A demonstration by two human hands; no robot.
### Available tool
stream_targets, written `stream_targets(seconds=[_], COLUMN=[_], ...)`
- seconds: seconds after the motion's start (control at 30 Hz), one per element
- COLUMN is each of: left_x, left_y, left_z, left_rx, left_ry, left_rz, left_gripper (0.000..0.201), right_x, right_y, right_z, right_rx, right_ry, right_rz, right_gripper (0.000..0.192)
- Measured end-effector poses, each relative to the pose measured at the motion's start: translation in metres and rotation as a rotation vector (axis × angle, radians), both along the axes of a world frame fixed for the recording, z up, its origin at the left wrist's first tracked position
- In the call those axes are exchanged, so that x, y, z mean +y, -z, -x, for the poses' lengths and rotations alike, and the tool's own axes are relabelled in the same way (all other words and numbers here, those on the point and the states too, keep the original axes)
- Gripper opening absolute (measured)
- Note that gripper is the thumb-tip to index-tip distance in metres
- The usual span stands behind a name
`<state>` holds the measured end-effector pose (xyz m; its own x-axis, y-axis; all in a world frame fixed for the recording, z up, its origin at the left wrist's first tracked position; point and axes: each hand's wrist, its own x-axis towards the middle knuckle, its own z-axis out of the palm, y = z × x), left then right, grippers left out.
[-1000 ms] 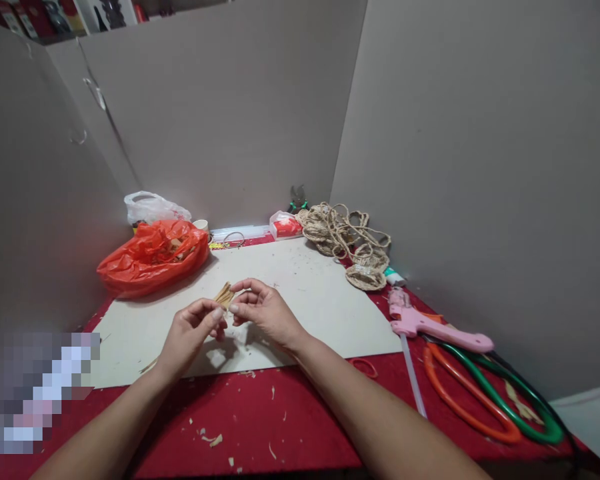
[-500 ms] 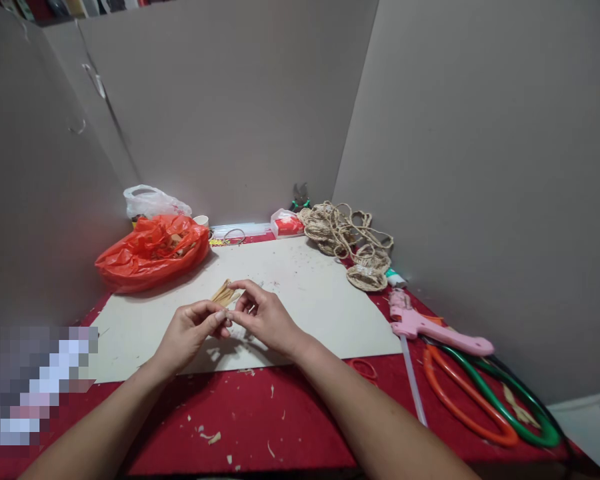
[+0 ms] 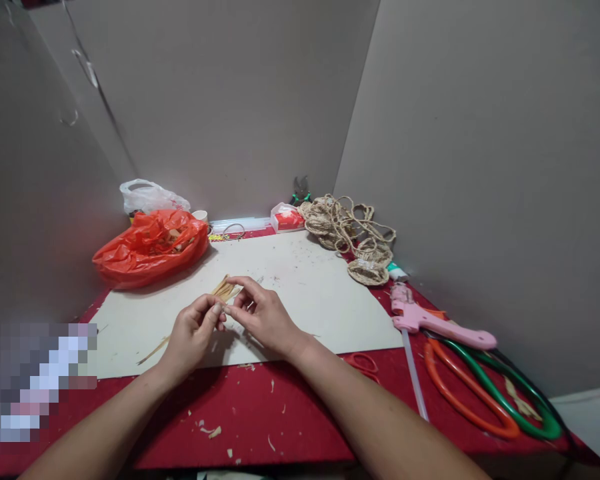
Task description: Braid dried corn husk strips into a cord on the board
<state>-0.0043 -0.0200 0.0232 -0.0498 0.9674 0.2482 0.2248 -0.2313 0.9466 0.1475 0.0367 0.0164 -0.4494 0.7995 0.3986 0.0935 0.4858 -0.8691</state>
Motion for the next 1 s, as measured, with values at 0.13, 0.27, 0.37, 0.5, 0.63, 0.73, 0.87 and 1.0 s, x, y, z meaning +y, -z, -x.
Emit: stream_targets(seconds=[0.13,0.27,0.37,0.5,0.63,0.73,0.87,1.0], left_x=[0.003,0.008,0.009,0.006,0.004,0.003,0.004,0.004], left_y=[0.001,0.002,-0.002,-0.007,-0.008,-0.008,-0.007,-0.007], left_z=[-0.001,0.005,0.009,0.007,0.005,0.004,0.003,0.003], left_rx=[-0.129,-0.203,-0.207,-0.146,-0.164,-0.254,-0.33,-0.341], left_ry=[0.016,-0.002,0.029,0.083,0.081,0.072,0.053,0.072], left_rz=[0.061,0.099,0.115,0.105,0.113,0.162,0.223,0.227], left_gripper=[0.024,0.026,0.03,0.025,0.023,0.024,0.027,0.027], right_x=[-0.003,-0.003,-0.002,-0.002,-0.003,-0.002,-0.001,-0.001], right_y=[0.0,-0.003,-0.005,-0.007,-0.01,-0.011,-0.009,-0.009], right_z=[0.0,-0.001,-0.002,-0.002,-0.003,-0.003,-0.002,-0.001], right_rx=[0.031,0.069,0.03,0.006,0.041,0.085,0.08,0.068], right_ry=[-0.008,0.025,0.018,-0.01,-0.047,-0.087,-0.095,-0.104], right_rz=[-0.008,-0.002,0.004,0.026,0.113,0.2,0.229,0.256], right_gripper=[0.036,0.038,0.039,0.039,0.042,0.043,0.044,0.045])
